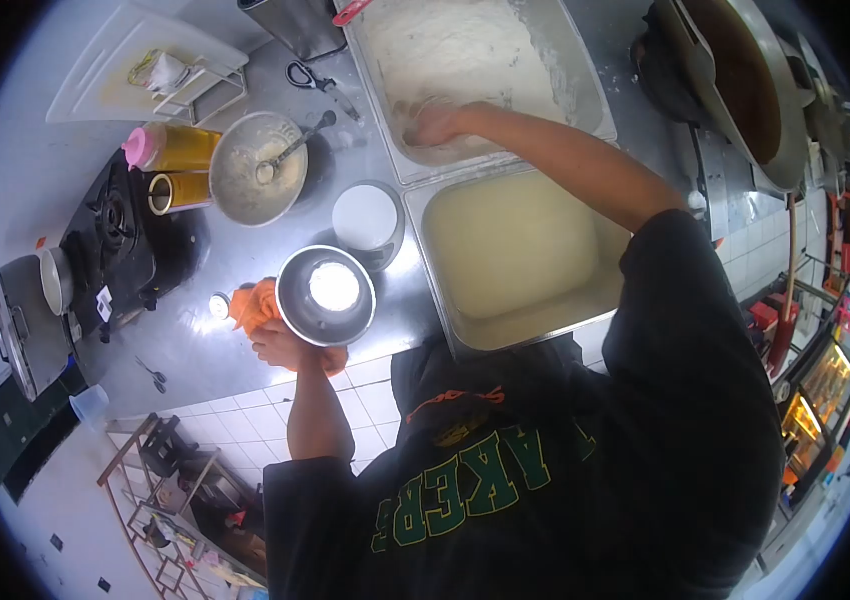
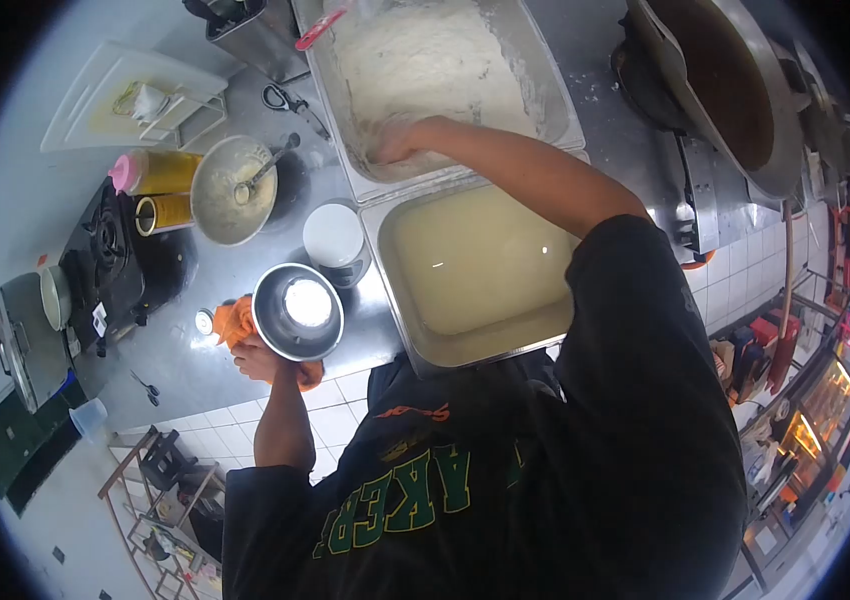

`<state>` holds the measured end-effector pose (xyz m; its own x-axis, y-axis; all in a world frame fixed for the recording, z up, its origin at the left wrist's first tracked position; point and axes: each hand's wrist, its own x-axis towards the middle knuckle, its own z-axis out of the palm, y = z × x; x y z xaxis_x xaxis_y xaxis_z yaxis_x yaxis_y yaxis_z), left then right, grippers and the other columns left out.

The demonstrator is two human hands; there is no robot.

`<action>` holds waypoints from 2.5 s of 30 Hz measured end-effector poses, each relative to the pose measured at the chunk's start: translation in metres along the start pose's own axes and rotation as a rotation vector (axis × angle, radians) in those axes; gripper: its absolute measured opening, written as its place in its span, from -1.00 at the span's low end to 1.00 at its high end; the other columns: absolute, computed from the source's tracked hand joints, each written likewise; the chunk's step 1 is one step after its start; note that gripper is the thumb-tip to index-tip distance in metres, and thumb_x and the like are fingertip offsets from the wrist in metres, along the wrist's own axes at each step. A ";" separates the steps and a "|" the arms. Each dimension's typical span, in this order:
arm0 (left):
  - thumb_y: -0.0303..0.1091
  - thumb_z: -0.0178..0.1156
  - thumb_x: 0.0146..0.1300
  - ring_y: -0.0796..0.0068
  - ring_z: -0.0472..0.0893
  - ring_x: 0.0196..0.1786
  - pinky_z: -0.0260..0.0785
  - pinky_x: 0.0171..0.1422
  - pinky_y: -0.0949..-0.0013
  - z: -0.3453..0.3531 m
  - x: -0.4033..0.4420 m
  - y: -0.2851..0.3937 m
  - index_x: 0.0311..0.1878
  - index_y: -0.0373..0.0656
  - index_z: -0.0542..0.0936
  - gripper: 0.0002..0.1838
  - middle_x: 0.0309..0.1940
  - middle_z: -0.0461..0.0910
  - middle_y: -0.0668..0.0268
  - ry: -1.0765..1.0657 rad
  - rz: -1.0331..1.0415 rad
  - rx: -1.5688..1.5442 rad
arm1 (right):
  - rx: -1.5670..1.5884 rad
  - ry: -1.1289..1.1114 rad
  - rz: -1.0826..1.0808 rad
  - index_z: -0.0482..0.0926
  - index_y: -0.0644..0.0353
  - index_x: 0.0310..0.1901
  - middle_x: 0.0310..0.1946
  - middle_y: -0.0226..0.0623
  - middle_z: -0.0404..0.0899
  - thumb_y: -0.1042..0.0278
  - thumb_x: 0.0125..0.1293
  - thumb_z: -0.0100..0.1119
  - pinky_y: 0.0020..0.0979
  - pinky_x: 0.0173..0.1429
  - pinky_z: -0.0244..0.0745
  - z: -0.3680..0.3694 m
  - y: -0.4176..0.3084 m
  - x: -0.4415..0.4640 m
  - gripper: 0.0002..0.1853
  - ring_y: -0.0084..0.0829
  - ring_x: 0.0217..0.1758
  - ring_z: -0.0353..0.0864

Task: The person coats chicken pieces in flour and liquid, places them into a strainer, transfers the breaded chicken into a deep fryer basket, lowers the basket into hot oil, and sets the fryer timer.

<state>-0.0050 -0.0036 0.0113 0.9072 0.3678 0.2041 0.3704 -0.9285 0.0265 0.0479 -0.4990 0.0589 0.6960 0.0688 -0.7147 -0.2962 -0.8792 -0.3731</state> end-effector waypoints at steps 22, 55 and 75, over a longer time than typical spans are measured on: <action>-0.05 -0.30 0.43 -0.08 0.52 -0.13 0.41 -0.09 -0.09 0.002 0.002 -0.001 -0.17 -0.24 0.40 -0.57 -0.22 0.45 0.01 -0.035 -0.050 0.005 | 0.259 -0.029 -0.096 0.10 0.19 0.53 0.41 0.12 0.30 -0.10 0.31 0.15 -0.17 0.35 0.38 -0.056 0.044 -0.069 -0.12 -0.13 0.40 0.38; 0.09 -0.26 0.41 -0.20 0.53 -0.10 0.38 -0.01 -0.19 0.003 0.005 -0.007 -0.08 -0.27 0.43 -0.46 -0.17 0.50 -0.11 -0.052 -0.062 -0.107 | -0.148 -0.113 -0.177 0.42 0.30 0.33 0.37 0.13 0.36 -0.12 0.39 -0.07 -0.20 0.45 0.25 -0.032 -0.033 -0.051 -0.32 0.04 0.40 0.36; 0.06 -0.25 0.40 -0.13 0.52 -0.02 0.40 0.03 -0.14 0.010 0.008 -0.010 -0.02 -0.19 0.45 -0.50 -0.09 0.51 -0.05 -0.094 -0.097 -0.078 | -0.023 0.092 -0.140 0.17 0.29 0.48 0.48 0.14 0.18 -0.10 0.29 0.22 -0.20 0.56 0.15 -0.026 0.043 -0.038 -0.12 -0.01 0.56 0.15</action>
<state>0.0002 0.0093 0.0024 0.8842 0.4554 0.1044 0.4437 -0.8884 0.1178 0.0257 -0.5515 0.0848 0.7866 0.1489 -0.5992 -0.1777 -0.8748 -0.4507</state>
